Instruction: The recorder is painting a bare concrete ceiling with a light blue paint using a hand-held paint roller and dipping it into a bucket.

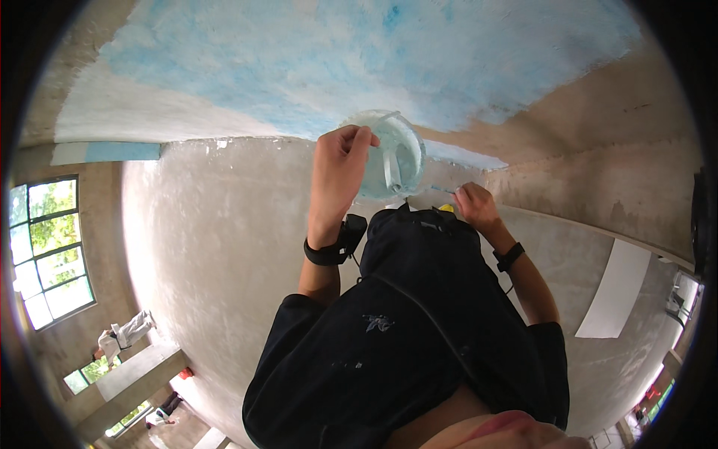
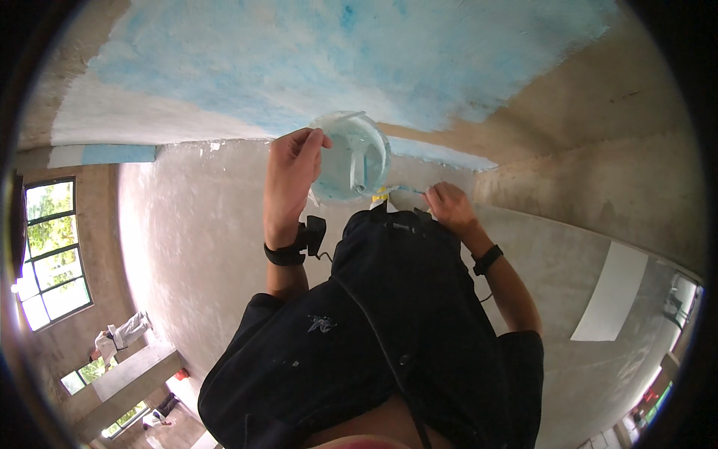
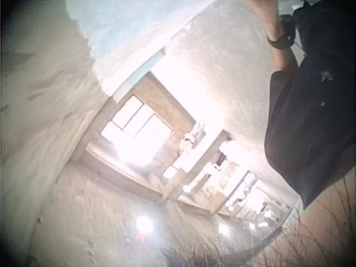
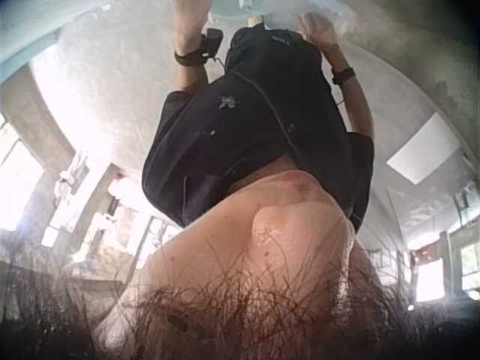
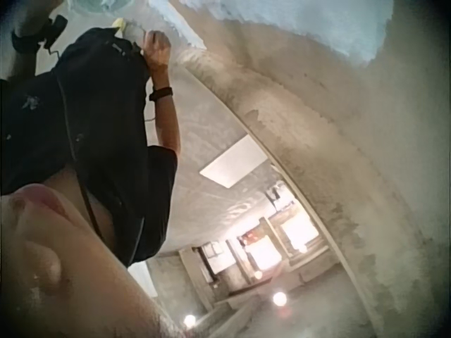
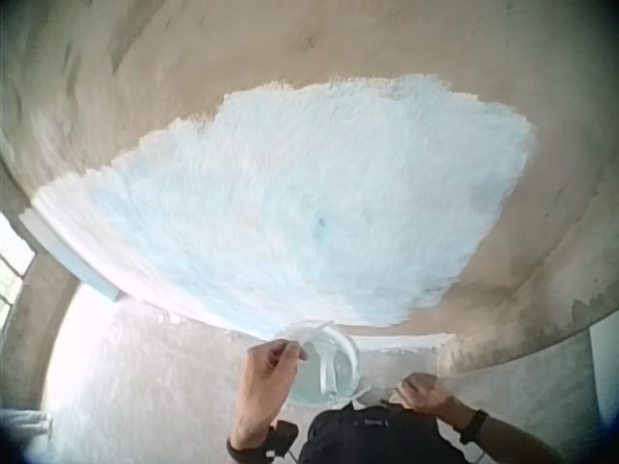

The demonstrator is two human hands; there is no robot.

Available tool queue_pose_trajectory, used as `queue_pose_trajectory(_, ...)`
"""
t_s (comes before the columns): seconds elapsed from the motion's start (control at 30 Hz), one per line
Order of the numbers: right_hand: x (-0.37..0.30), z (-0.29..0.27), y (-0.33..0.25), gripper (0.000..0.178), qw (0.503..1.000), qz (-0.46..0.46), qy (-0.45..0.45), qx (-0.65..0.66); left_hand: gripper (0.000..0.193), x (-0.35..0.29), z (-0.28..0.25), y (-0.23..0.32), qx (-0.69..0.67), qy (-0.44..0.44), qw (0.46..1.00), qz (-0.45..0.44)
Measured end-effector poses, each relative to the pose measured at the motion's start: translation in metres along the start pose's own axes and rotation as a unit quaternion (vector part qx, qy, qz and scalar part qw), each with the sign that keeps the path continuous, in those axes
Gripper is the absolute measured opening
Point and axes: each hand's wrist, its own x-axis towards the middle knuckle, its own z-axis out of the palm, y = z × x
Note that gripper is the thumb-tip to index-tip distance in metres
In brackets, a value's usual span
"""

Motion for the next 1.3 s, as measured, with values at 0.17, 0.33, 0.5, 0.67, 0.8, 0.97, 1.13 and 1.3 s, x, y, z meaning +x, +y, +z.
queue_pose_trajectory(0.17, -0.007, 0.003, -0.008, 0.017, 0.999, 0.033, -0.008, 0.017, 0.024, -0.005, -0.002, 0.006, -0.084, -0.023, 0.996, -0.006)
queue_pose_trajectory(0.33, -0.02, 0.008, -0.009, 0.014, 0.997, 0.07, -0.002, 0.044, 0.022, -0.008, 0.002, 0.006, -0.14, -0.03, 0.99, -0.006)
queue_pose_trajectory(0.5, -0.036, 0.027, -0.006, 0.01, 0.99, 0.107, -0.008, 0.091, 0.022, -0.007, 0.006, 0.005, -0.161, -0.031, 0.986, -0.017)
queue_pose_trajectory(0.67, -0.047, 0.039, -0.012, 0.008, 0.989, 0.117, -0.021, 0.088, 0.022, -0.006, 0.005, 0.005, -0.173, -0.038, 0.984, -0.016)
queue_pose_trajectory(0.8, -0.057, 0.053, -0.013, 0.007, 0.993, 0.089, 0.039, 0.066, 0.022, -0.006, 0.007, 0.005, -0.174, -0.041, 0.984, -0.022)
queue_pose_trajectory(0.97, -0.042, 0.04, -0.015, 0.009, 0.987, 0.117, 0.029, 0.11, 0.023, -0.003, 0.008, -0.001, -0.165, -0.033, 0.986, -0.012)
queue_pose_trajectory(1.13, -0.01, 0.011, -0.035, 0.018, 0.959, 0.218, 0.083, 0.158, 0.024, -0.003, 0.005, -0.003, -0.174, -0.039, 0.984, -0.016)
queue_pose_trajectory(1.3, 0.012, -0.017, -0.035, 0.032, 0.783, 0.339, 0.085, 0.514, 0.023, 0.0, 0.01, 0.001, -0.145, -0.039, 0.989, -0.012)
